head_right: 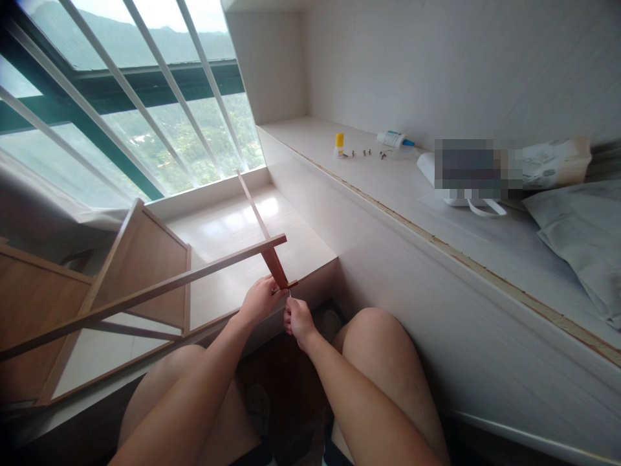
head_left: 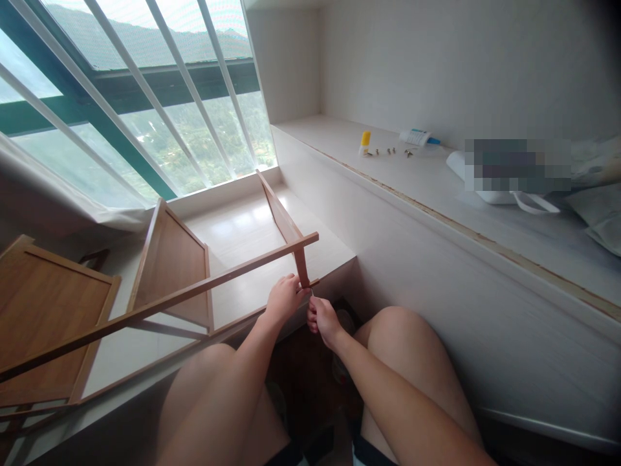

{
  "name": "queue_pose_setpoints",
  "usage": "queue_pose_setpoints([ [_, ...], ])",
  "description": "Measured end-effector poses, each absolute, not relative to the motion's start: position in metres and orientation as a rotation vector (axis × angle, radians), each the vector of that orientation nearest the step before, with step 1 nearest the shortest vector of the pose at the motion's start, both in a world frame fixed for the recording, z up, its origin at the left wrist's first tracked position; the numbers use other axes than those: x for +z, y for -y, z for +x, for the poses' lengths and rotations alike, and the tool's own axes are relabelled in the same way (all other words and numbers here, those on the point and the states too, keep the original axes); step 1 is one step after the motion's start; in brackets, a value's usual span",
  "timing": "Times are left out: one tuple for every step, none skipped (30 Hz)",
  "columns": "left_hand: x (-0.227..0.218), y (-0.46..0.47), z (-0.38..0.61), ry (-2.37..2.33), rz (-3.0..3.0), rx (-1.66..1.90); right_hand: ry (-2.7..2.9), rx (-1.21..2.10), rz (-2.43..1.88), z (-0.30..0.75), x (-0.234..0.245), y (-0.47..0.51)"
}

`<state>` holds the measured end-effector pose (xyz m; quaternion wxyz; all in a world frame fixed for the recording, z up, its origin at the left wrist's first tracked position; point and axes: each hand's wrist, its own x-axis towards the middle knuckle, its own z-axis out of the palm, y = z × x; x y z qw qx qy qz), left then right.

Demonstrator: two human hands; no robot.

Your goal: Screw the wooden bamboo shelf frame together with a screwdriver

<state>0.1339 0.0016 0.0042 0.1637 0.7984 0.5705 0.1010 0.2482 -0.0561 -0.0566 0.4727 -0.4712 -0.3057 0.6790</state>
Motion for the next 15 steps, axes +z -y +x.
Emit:
queue_pose_setpoints([
  [0.004,-0.002,0.134,-1.628,2.275,0.291,0.806,1.605,-1.221,0.248,-0.059,0.055],
  [0.003,-0.002,0.133,-1.626,2.276,0.295,0.848,1.555,-1.27,0.249,-0.061,0.054],
  [0.002,-0.002,0.133,-1.622,2.279,0.301,0.876,1.513,-1.302,0.25,-0.063,0.053],
  [0.001,-0.002,0.132,-1.616,2.283,0.308,0.897,1.476,-1.323,0.252,-0.065,0.052],
  [0.001,-0.002,0.132,-1.61,2.288,0.317,0.916,1.437,-1.342,0.254,-0.067,0.051],
  [0.0,-0.002,0.131,-1.603,2.294,0.324,0.948,1.389,-1.37,0.256,-0.068,0.051],
  [-0.001,-0.002,0.131,-1.598,2.3,0.33,1.002,1.326,-1.415,0.259,-0.069,0.051],
  [-0.001,-0.002,0.131,-1.595,2.304,0.33,1.08,1.249,-1.478,0.26,-0.068,0.051],
  [-0.001,-0.002,0.131,-1.596,2.305,0.329,1.181,1.162,-1.553,0.262,-0.068,0.051],
  [0.0,-0.002,0.131,-1.597,2.306,0.327,1.292,1.072,-1.633,0.263,-0.066,0.052],
  [0.0,-0.002,0.131,-1.597,2.307,0.326,1.4,0.989,-1.705,0.263,-0.065,0.053],
  [0.0,-0.002,0.131,-1.595,2.307,0.325,1.488,0.928,-1.762,0.264,-0.063,0.054],
  [0.001,-0.002,0.131,-1.592,2.31,0.327,1.544,0.898,-1.798,0.264,-0.061,0.054],
  [0.001,-0.002,0.131,-1.588,2.313,0.328,1.579,0.883,-1.824,0.263,-0.06,0.055],
  [0.001,-0.002,0.131,-1.59,2.313,0.326,1.601,0.873,-1.844,0.263,-0.058,0.055],
])
